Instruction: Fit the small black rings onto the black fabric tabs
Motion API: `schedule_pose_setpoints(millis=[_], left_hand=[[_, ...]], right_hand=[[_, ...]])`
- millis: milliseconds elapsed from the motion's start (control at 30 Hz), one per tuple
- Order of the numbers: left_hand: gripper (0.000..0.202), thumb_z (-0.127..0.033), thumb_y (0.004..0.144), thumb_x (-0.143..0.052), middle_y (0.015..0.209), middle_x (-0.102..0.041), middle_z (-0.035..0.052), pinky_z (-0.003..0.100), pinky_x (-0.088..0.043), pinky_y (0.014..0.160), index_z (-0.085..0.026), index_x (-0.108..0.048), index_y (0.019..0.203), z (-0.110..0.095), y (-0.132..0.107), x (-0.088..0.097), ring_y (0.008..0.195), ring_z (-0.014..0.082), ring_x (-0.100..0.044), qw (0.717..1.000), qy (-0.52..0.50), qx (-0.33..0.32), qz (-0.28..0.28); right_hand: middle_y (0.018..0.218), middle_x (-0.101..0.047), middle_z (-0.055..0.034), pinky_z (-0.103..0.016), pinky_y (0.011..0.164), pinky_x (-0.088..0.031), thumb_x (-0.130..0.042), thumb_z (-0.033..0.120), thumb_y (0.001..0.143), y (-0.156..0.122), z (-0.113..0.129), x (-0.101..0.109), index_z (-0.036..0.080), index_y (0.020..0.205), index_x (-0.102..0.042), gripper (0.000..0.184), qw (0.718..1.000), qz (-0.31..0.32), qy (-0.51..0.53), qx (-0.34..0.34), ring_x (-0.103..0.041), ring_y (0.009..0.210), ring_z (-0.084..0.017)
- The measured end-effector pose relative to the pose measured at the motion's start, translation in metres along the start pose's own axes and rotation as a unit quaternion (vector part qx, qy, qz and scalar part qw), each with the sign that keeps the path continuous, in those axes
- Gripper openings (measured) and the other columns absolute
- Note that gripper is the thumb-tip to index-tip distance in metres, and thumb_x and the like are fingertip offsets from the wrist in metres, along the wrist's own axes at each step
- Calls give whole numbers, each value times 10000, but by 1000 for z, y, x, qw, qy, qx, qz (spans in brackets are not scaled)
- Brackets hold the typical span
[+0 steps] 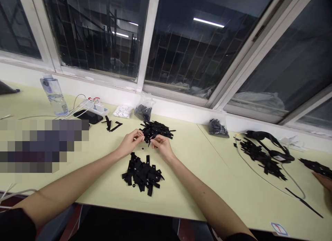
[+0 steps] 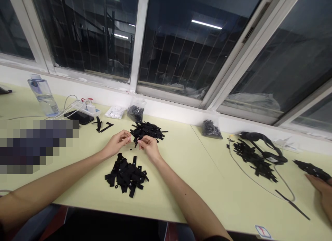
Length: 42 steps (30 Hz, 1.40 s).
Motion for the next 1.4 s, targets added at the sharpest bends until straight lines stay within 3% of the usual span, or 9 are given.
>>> schedule_pose_setpoints(millis=[133,233,533,733,867,1167,1400], left_hand=[[231,-411,844,-619,834,-678,43,279,-470,663,-210,-698,926,8,3,-2,741,190,-622,989,129,-19,74],[201,-395,816,-653,836,-668,51,280,-469,688,-213,-733,851,8,1,-9,747,195,-620,980,154,-40,121],[133,-335,803,-677,825,-627,51,296,-455,712,-207,-709,794,1,0,-14,792,216,-610,970,185,-51,150],[86,-282,813,-654,809,-634,46,298,-437,720,-201,-658,784,1,-2,-15,805,222,-604,966,204,-60,145],[88,-225,852,-578,807,-651,49,303,-429,735,-205,-650,804,-3,-2,-13,797,217,-608,969,212,-66,112],[209,-368,859,-595,827,-664,35,277,-475,725,-168,-644,828,6,-2,-13,808,180,-613,998,-1,5,55],[247,-391,846,-627,807,-662,50,281,-482,720,-148,-672,853,3,-2,-9,764,169,-599,998,-59,14,21]], right_hand=[[692,-645,-12,-244,515,-379,-807,391,696,0,-7,-1,184,795,-672,267,996,37,77,-36,-500,517,-100],[720,-652,-18,-244,515,-382,-820,372,686,-2,-8,-4,183,801,-680,262,993,55,89,-51,-515,531,-101],[662,-624,-1,-240,520,-370,-831,353,679,-3,-6,-9,178,787,-681,255,992,80,85,-49,-511,537,-101],[649,-625,0,-246,526,-380,-835,377,670,-3,-5,-9,180,786,-676,278,992,82,83,-46,-520,534,-108],[685,-654,-17,-262,535,-406,-840,387,659,-4,-8,-9,182,791,-680,291,992,83,79,-51,-531,533,-119],[744,-678,-24,-274,547,-437,-829,384,667,-1,-5,-8,191,776,-651,284,998,51,44,-16,-548,540,-126],[647,-605,-2,-300,581,-455,-724,373,770,-6,11,-11,209,785,-622,194,996,16,-76,47,-551,579,-163]])
Point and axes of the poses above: each hand's wrist, its own y-axis towards the middle knuckle, its own x-axis out of the back of the hand, z = x × y, the point moved 7 cm from there along y, towards the middle knuckle
